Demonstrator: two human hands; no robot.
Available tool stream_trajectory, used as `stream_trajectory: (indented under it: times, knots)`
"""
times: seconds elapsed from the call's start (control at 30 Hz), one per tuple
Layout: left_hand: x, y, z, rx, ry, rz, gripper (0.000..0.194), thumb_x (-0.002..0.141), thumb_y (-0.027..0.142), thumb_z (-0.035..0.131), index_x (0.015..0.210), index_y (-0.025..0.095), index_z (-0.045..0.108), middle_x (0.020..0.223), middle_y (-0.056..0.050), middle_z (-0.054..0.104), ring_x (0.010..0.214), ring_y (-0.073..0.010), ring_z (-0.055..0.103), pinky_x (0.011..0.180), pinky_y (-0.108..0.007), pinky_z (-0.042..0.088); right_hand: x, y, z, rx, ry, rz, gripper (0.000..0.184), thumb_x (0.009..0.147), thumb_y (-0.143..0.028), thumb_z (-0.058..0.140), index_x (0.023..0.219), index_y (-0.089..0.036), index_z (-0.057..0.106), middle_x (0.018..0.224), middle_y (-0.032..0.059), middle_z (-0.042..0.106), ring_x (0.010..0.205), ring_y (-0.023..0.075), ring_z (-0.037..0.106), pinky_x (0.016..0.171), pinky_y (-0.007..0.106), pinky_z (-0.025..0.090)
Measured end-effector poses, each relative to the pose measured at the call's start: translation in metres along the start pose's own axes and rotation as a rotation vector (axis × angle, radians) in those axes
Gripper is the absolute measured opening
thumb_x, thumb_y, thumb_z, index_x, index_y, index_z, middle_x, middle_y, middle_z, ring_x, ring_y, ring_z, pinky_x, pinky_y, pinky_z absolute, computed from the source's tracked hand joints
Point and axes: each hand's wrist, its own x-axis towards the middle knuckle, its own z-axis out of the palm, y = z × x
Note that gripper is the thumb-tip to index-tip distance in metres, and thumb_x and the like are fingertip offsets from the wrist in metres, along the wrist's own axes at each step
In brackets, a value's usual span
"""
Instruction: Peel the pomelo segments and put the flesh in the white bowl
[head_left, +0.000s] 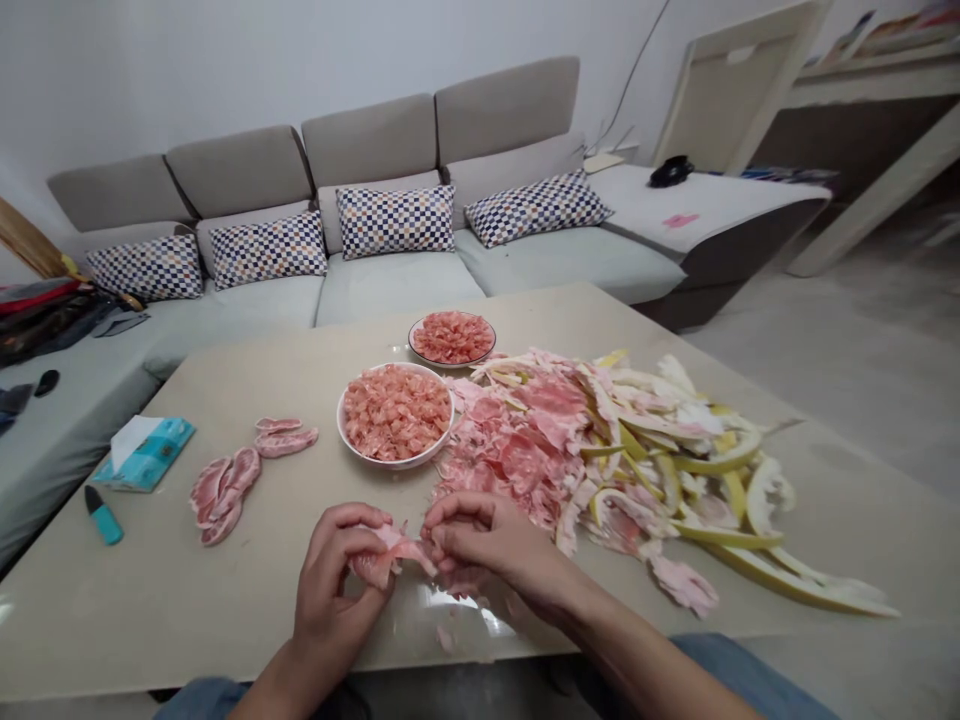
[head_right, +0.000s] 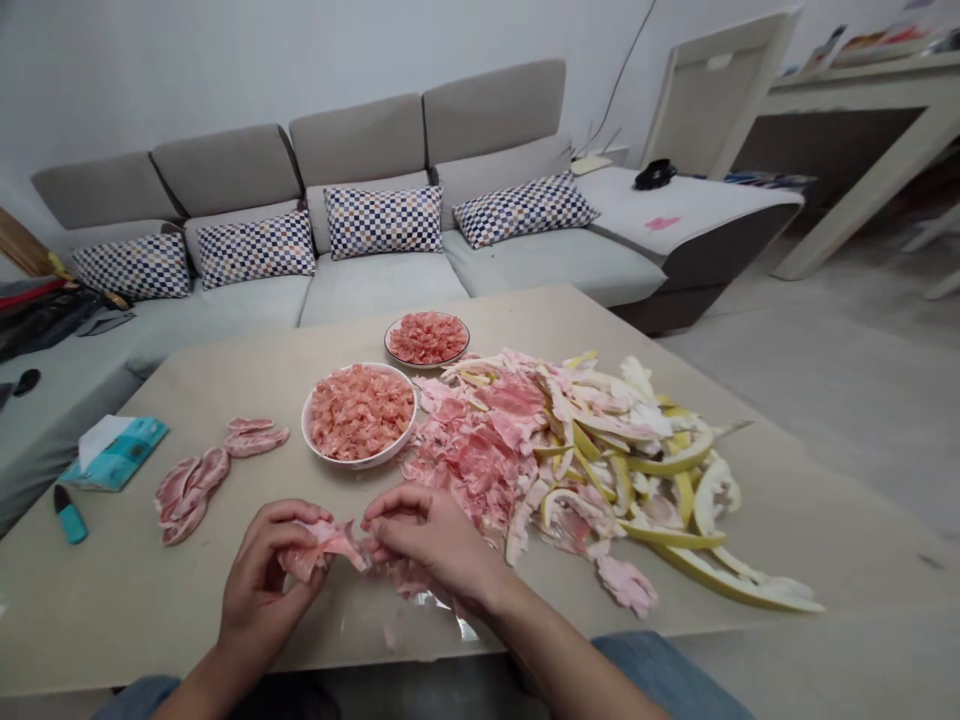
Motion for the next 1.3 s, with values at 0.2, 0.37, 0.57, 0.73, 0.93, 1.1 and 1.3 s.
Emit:
stream_trajectory:
  times: [0.2, 0.37, 0.57, 0.73, 0.93, 1.1, 1.3]
  knots:
    - [0.011, -0.004, 0.004, -0.264, 0.087, -0.403, 0.012, 0.079, 0.023, 0.070, 0.086, 0.020, 0.061, 0.090, -0.004, 0.064, 0.088, -0.0189, 0.064, 0.078, -0.030, 0.050, 0.036, -0.044, -0.013, -0.456, 0.159, -0.363, 0.015, 0.077, -0.024, 0.064, 0.089, -0.015, 0.068, 0.080, 0.0030, 0.072, 0.071, 0.0141, 0.067, 0.069, 0.027, 0.053]
    - [0.020, -0.004, 0.001, -0.589, 0.020, -0.791, 0.025, 0.077, 0.037, 0.074, 0.085, 0.017, 0.063, 0.081, -0.005, 0.071, 0.079, -0.0203, 0.067, 0.078, -0.033, 0.051, 0.087, -0.085, -0.004, -0.960, 0.246, -0.618, 0.021, 0.078, -0.009, 0.059, 0.089, -0.018, 0.074, 0.094, 0.0054, 0.075, 0.085, 0.0194, 0.069, 0.078, 0.030, 0.052]
    - [0.018, -0.003, -0.001, -0.814, 0.021, -0.928, 0.023, 0.077, 0.029, 0.075, 0.094, 0.017, 0.067, 0.098, -0.008, 0.072, 0.095, -0.0194, 0.066, 0.094, -0.033, 0.049, 0.113, -0.103, 0.007, -1.142, 0.275, -0.775, 0.024, 0.083, -0.006, 0.056, 0.094, -0.016, 0.075, 0.096, 0.0097, 0.073, 0.094, 0.0238, 0.065, 0.089, 0.037, 0.046]
    - [0.016, -0.009, -0.001, -0.977, 0.076, -0.971, 0.019, 0.076, 0.020, 0.076, 0.094, 0.017, 0.069, 0.096, -0.005, 0.071, 0.095, -0.0157, 0.066, 0.099, -0.033, 0.048, 0.120, -0.106, 0.009, -1.209, 0.190, -0.869, 0.029, 0.075, 0.002, 0.061, 0.092, -0.017, 0.075, 0.100, 0.0085, 0.072, 0.097, 0.0227, 0.064, 0.089, 0.035, 0.047]
    - [0.018, -0.007, -0.004, -0.938, 0.049, -0.919, 0.020, 0.076, 0.023, 0.077, 0.093, 0.016, 0.068, 0.095, -0.004, 0.069, 0.094, -0.0147, 0.065, 0.099, -0.032, 0.047, 0.082, -0.094, 0.016, -1.124, 0.216, -0.923, 0.024, 0.086, -0.007, 0.056, 0.101, -0.017, 0.072, 0.105, 0.0080, 0.070, 0.097, 0.0194, 0.065, 0.087, 0.034, 0.050]
    - [0.018, 0.004, 0.001, -0.780, -0.031, -0.769, 0.035, 0.074, 0.030, 0.078, 0.102, 0.019, 0.061, 0.096, -0.004, 0.068, 0.091, -0.0165, 0.064, 0.086, -0.029, 0.050, 0.026, -0.049, 0.017, -0.833, 0.039, -0.541, 0.019, 0.084, -0.026, 0.066, 0.101, -0.020, 0.072, 0.096, 0.0053, 0.074, 0.082, 0.0170, 0.067, 0.072, 0.030, 0.053]
    - [0.011, 0.004, 0.011, -0.786, -0.117, -0.684, 0.031, 0.070, 0.029, 0.081, 0.087, 0.020, 0.056, 0.086, 0.000, 0.063, 0.086, -0.0157, 0.063, 0.077, -0.026, 0.048, 0.007, -0.013, 0.015, -0.695, 0.010, -0.435, 0.016, 0.077, -0.030, 0.073, 0.092, -0.024, 0.075, 0.079, 0.0017, 0.073, 0.067, 0.0161, 0.066, 0.059, 0.026, 0.050]
